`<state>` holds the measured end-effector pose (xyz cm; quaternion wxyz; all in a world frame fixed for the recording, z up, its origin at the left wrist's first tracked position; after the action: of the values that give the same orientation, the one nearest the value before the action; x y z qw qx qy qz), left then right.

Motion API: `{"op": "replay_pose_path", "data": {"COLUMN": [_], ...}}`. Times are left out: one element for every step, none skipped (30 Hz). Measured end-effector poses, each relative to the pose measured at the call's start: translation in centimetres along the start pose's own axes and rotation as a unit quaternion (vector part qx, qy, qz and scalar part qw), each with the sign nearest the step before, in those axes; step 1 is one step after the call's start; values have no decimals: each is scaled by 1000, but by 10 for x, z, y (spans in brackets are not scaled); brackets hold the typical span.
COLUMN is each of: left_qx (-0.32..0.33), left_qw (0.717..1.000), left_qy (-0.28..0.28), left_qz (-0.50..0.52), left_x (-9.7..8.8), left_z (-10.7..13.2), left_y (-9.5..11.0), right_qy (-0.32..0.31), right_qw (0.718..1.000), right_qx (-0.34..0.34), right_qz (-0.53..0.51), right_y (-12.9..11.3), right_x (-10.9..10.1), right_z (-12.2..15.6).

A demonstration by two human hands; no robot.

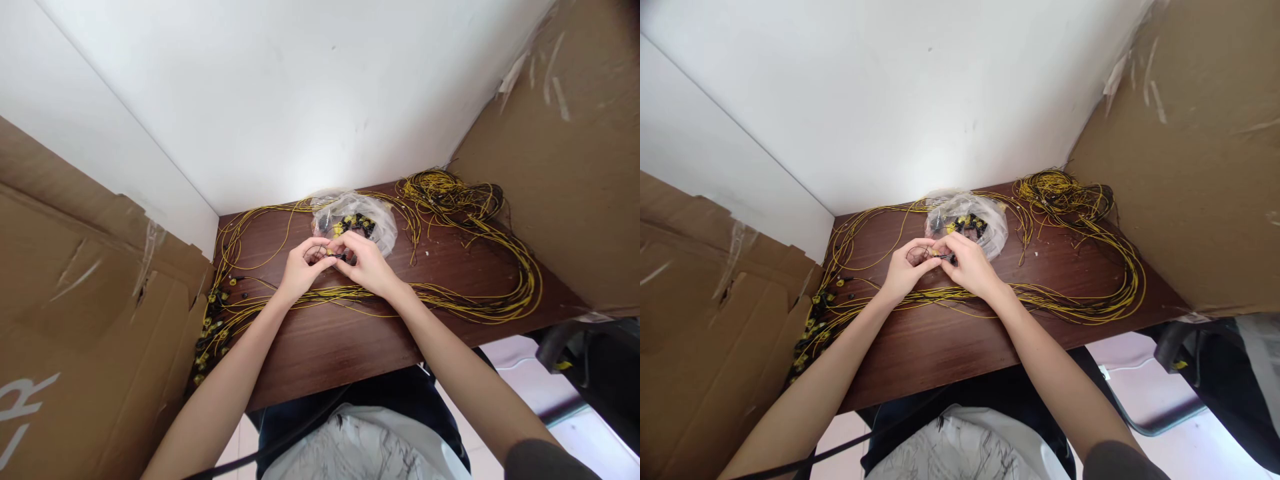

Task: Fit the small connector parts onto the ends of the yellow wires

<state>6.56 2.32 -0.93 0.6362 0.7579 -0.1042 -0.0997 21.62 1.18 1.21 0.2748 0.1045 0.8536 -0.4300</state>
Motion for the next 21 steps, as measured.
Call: {"op": "replay_pose_path", "data": {"left_qx": [0,0,0,0,0,0,1,2,2,2,3,4,4,5,5,4,3,1,0,-2,-4], "left_qw": [1000,1000,1000,1000,1000,1000,1000,1000,1000,1000,1000,1000,1000,1000,1000,1000,1000,1000,1000,1000,1000], "left_qy": [1,2,2,3,5,6,8,9,10,11,11,11,11,12,12,10,9,8,7,7,8], "left_qz": [1,2,2,1,0,-2,-2,-2,-1,1,3,4,3,3,2,2,3,3,4,4,4], "left_x": [0,0,0,0,0,1,1,1,1,1,1,1,1,1,1,1,1,0,0,0,0], "left_z": [0,0,0,0,0,0,0,0,0,0,0,0,0,0,0,0,0,0,0,0,-1], "left_y": [0,0,0,0,1,1,2,2,3,3,3,3,3,3,2,2,1,1,0,0,0], "right_qy": [-2,-3,-3,-3,-3,-2,-1,-1,-1,-1,-2,-1,-1,0,1,1,0,-1,-3,-4,-5], "right_qw": [1000,1000,1000,1000,1000,1000,1000,1000,1000,1000,1000,1000,1000,1000,1000,1000,1000,1000,1000,1000,1000], "right_qx": [-2,-3,-2,-1,1,4,7,9,12,13,13,12,10,8,7,8,9,11,13,15,16], "right_qz": [0,1,1,2,3,4,5,5,6,6,5,4,4,3,3,4,5,6,7,7,7], "right_y": [0,0,0,0,1,1,1,2,2,2,2,2,2,2,2,1,1,1,1,1,1], "right_x": [0,0,0,0,0,0,0,0,0,0,0,0,0,0,-1,-1,-1,-1,-1,-1,-1], "right_z": [0,0,0,0,0,0,0,1,1,1,1,1,1,1,1,1,1,1,0,0,0]}}
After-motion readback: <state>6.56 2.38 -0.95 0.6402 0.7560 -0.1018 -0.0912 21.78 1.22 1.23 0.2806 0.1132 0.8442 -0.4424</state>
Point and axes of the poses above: each hand's wrist, its own z-axis away from the middle knuckle, its own x-axis out of the palm, y = z × x, the point moved 2 cm from there along -z, towards the middle knuckle, and after that the axes turned 1 degree about -y, right-handed, at the moved point
